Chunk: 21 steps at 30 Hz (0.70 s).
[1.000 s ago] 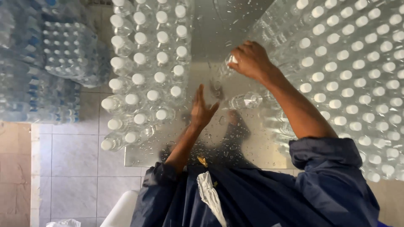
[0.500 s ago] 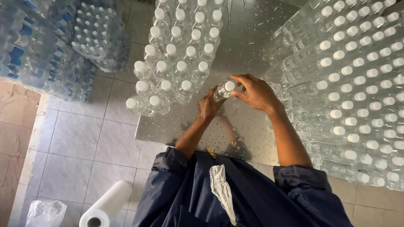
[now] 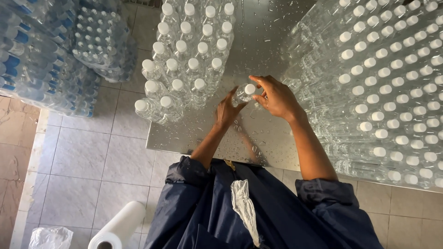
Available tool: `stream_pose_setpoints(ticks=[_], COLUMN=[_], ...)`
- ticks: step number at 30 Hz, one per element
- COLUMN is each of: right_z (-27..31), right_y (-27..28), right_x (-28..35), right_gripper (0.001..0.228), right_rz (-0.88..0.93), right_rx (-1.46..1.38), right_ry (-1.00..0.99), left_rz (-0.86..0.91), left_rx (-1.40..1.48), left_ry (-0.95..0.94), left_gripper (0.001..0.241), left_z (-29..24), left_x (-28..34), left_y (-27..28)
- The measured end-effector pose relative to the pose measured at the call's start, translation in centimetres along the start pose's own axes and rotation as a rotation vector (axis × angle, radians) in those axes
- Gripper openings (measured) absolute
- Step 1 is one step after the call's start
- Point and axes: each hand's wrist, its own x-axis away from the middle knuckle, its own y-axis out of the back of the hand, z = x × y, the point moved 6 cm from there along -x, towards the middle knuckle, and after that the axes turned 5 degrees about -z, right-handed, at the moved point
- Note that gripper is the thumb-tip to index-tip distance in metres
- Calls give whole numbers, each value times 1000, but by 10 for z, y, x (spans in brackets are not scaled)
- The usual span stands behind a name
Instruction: Manually tightening the caps on plastic water bottles on a production line table.
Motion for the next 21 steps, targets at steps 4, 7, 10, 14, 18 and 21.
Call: stream_pose_setpoints(ticks=[4, 7, 10, 14, 18, 21], right_z=[10, 6, 7, -7, -15, -28], right_y=[0, -3, -3, -13, -25, -38], right_x=[-1, -7, -8, -14, -15, -15], right_gripper=[48, 42, 40, 40, 37, 35], right_rz=[78, 102, 134, 178, 172, 43], right_rx=[146, 228, 290, 452, 501, 694], right_ry=[48, 84, 114, 202, 290, 497], left_rz=[153, 174, 174, 159, 152, 130], left_rx=[64, 37, 37, 89, 73, 91], left_ry=[40, 37, 28, -17, -56, -112], left_gripper=[92, 91, 90, 86, 84, 87], left_z=[-7, 2, 7, 1, 13, 31], left_x=[8, 9, 12, 12, 7, 4], left_y=[-2, -9, -13, -6, -16, -30])
